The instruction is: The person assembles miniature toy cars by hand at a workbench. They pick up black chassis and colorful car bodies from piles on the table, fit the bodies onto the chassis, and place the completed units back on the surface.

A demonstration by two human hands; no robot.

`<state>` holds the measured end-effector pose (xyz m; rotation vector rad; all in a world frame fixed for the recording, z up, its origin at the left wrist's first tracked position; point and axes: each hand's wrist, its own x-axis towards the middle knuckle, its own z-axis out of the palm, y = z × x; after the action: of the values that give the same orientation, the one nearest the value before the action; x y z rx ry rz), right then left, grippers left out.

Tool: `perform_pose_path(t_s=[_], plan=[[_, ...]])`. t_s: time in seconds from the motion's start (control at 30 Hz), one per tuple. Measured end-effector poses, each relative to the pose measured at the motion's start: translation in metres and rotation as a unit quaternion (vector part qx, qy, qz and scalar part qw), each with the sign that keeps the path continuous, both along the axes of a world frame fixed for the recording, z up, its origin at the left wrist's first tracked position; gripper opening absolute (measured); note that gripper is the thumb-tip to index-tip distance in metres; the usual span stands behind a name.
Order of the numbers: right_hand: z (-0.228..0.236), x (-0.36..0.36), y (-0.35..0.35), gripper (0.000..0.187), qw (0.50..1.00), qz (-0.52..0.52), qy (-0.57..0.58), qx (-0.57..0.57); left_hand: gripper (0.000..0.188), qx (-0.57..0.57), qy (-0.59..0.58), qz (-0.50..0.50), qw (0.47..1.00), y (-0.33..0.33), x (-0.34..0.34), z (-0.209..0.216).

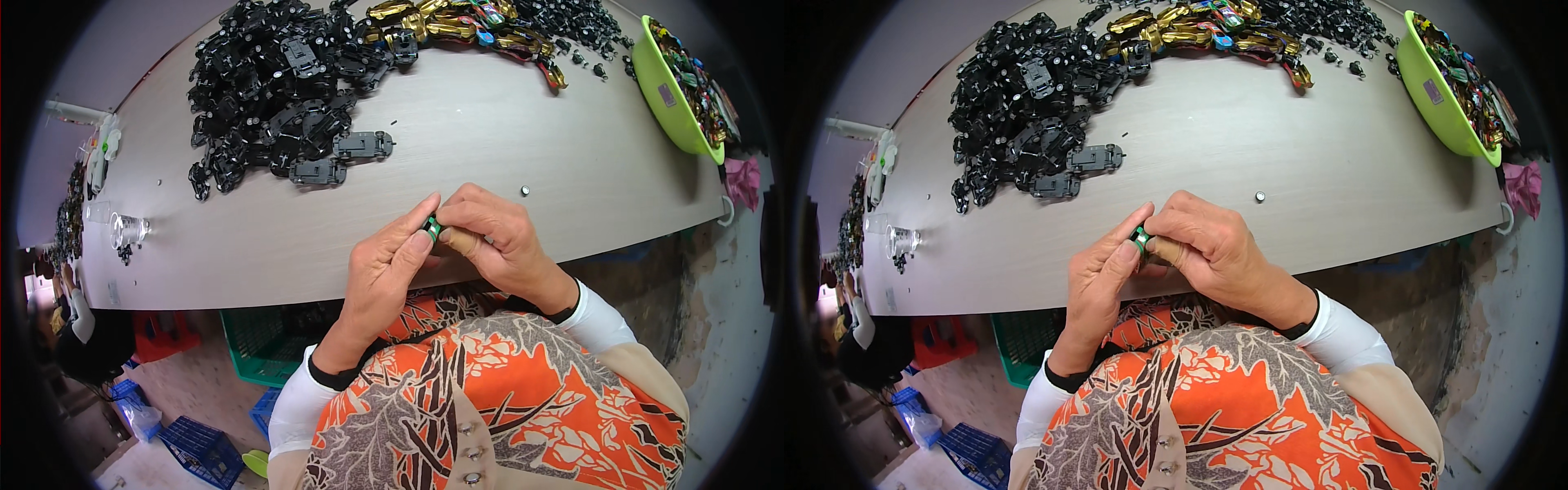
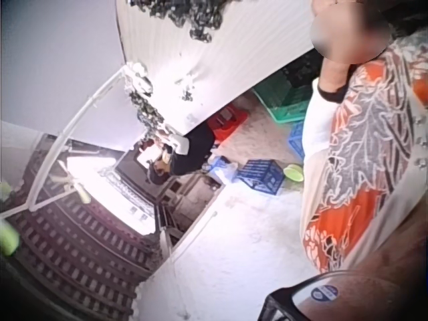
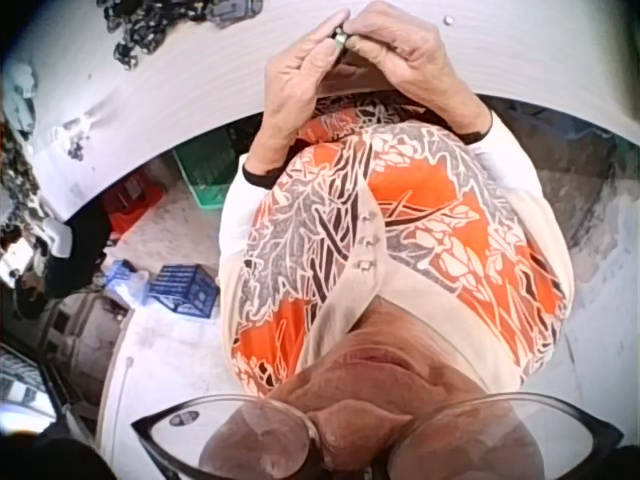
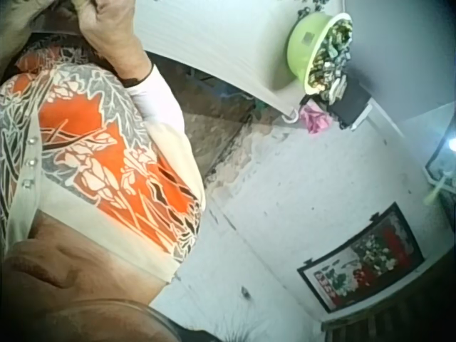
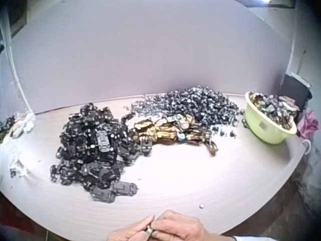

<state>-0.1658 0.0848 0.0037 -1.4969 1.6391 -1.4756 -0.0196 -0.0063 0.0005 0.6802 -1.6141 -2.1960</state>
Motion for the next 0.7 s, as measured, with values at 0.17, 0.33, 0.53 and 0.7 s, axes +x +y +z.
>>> perform_pose_path(t_s=[0.17, 0.33, 0.53, 0.7], plan=[[0.0, -0.007, 0.001, 0.007, 0.997, 0.034, -0.064, -0.001, 0.038, -0.059, 0.022, -0.002, 0.998, 0.001, 0.0, -0.002], [-0.001, -0.005, 0.008, 0.003, 0.974, 0.04, -0.213, 0.071, 0.041, -0.237, 0.045, -0.001, 0.971, 0.002, -0.003, -0.007], [-0.01, -0.003, 0.008, 0.013, 0.988, 0.048, -0.144, -0.037, 0.054, -0.299, 0.018, -0.019, 0.954, 0.004, -0.003, -0.001], [-0.008, -0.005, 0.011, 0.013, 0.992, 0.071, -0.082, -0.065, 0.06, -0.175, 0.004, -0.041, 0.984, 0.009, 0.002, 0.006]])
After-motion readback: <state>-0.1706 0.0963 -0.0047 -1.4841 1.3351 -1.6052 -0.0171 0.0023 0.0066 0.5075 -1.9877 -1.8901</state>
